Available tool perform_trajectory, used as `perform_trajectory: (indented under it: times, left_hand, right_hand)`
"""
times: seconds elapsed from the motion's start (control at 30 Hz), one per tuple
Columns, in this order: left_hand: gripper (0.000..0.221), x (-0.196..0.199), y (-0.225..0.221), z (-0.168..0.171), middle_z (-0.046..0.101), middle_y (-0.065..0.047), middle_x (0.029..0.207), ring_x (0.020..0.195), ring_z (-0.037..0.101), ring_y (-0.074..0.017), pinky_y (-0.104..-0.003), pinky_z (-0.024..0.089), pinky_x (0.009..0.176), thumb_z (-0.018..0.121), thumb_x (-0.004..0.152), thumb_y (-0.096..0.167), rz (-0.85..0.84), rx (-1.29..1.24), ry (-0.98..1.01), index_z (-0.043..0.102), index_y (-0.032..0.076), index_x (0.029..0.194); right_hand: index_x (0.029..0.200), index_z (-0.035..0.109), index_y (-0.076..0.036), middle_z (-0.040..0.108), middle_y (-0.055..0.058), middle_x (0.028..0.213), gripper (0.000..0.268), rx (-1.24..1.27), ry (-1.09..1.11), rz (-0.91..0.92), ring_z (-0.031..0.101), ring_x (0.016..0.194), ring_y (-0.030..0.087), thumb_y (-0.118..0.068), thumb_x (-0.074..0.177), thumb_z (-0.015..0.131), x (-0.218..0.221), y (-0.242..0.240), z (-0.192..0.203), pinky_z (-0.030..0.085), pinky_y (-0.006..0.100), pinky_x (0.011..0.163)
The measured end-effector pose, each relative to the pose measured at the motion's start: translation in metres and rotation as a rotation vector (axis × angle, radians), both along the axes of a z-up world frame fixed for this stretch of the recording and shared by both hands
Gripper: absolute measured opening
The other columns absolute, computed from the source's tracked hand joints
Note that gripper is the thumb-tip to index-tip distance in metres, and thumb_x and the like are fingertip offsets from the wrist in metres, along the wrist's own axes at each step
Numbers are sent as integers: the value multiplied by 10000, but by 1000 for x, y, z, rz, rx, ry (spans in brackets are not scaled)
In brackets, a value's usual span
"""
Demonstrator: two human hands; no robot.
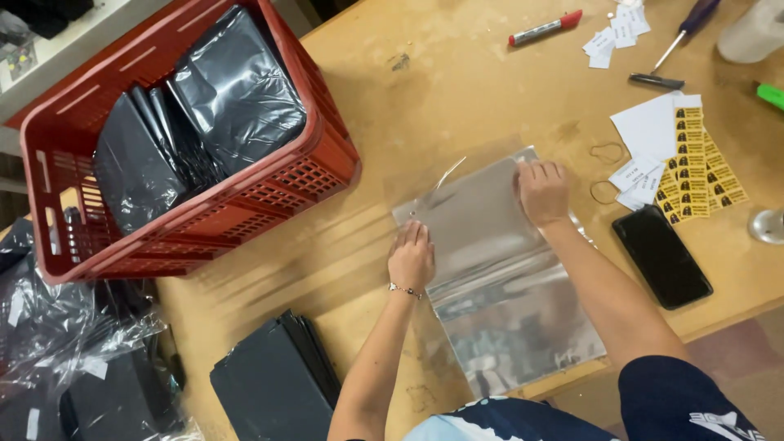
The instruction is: Packaging black rectangular products into clear plastic sleeves at a factory workbench
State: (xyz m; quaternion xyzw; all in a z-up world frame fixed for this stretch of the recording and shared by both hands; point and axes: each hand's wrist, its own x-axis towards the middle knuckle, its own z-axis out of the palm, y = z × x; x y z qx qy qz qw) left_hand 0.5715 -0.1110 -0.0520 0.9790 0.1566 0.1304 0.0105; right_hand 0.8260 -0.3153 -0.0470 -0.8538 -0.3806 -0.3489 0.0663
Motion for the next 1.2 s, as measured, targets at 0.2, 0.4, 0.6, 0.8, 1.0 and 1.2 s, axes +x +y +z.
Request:
perform_trajectory:
  times: [0.2,0.4,0.6,0.8,1.0,1.2]
  left_hand:
    - [489,19,31,-43,623,-92,1313,1282,567,-277,-446,440,1111,627,929,409,128,-128,113,580,137,1332]
    - [409,56,53,16,555,-54,1253,1164,630,-352,-499,565,945,693,917,446,344,-543,326,568,202,1220]
    - [508,53,55,33,544,-4,1339,1352,465,-320,-522,476,1034,767,830,510,314,-568,414,561,288,1238]
    - [872,50,58,52,411,-112,1551,1475,305,-438,-623,381,1134,787,866,379,222,-577,383,321,276,1595]
    - [746,34,51,23,381,-13,1583,1494,306,-316,-604,470,1057,729,860,321,-20,-259,66,395,305,1527]
    - [230,37,67,-16,525,88,1517,1512,375,-236,-521,270,1188,588,940,311,-308,183,-183,610,371,1161]
  right_hand:
    - [1039,682,-132,584,76,943,322,67,357,-105,659,811,307,-186,747,808,22,2,-19,541,417,705]
    - [900,645,-153,623,81,840,330,-25,346,-107,681,778,318,-351,700,818,20,12,-7,536,453,704]
    - [918,662,-65,677,192,818,157,149,966,315,674,840,428,-216,891,698,-2,-1,43,511,499,745]
    - [758,636,-73,821,140,1035,189,85,1562,997,729,1096,373,-176,893,718,-76,-9,178,520,492,943]
    - [797,595,-50,812,191,1101,294,-53,1855,1216,682,1181,379,-263,978,686,-74,26,137,468,525,993]
    - [709,596,-69,802,256,1032,414,253,2218,1304,663,1225,405,-394,924,736,-76,48,144,458,490,1018]
